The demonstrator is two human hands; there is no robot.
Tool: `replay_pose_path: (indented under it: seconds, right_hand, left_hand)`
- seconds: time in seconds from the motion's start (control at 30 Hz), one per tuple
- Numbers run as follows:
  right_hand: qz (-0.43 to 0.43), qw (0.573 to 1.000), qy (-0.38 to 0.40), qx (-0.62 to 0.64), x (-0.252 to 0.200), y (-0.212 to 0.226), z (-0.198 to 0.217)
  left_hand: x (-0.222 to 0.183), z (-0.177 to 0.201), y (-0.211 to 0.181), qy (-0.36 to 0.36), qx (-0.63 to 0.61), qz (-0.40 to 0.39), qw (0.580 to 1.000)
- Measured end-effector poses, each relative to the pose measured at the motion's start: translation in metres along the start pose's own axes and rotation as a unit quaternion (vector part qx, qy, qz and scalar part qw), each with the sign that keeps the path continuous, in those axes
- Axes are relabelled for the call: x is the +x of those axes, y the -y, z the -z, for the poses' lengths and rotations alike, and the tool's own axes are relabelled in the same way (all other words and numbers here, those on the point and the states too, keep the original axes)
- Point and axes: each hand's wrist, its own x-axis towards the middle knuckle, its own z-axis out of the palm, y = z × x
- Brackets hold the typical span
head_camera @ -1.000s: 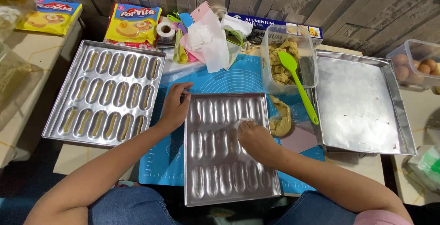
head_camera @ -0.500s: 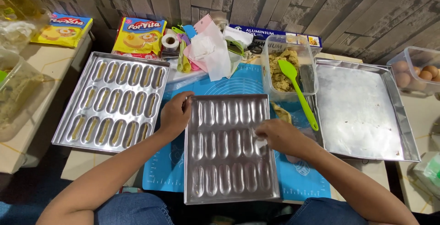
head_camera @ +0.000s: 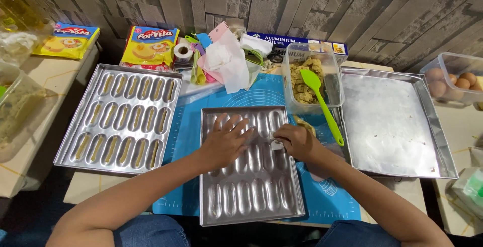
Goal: Cleaning and greasing a metal baking tray with multiple indentations using a cloth and a spatula.
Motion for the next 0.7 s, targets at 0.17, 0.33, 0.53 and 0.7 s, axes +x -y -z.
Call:
replay_pose_path:
  seconds: [0.17, 0.33, 0.53, 0.7]
  right_hand:
    - [-0.011, 1.0, 0.004, -0.016, -0.001, -0.001, -0.001]
    - [-0.019, 1.0, 0.01, -0.012, -0.001, -0.002, -0.002]
    - [-0.009, 1.0, 0.003, -0.008, -0.002, 0.001, 0.002]
    - [-0.014, 1.0, 0.007, 0.003, -0.001, 0.001, 0.002]
  left_hand:
    - [0.011, 0.013, 0.005, 0.054, -0.03, 0.029, 0.998]
    - [0.019, 0.02, 0.003, 0.109, -0.035, 0.017, 0.993]
    - [0.036, 0.034, 0.04, -0.096, 0.077, -0.021, 0.992]
    - [0.063, 0.057, 0.115, -0.202, 0.201, -0.034, 0.958]
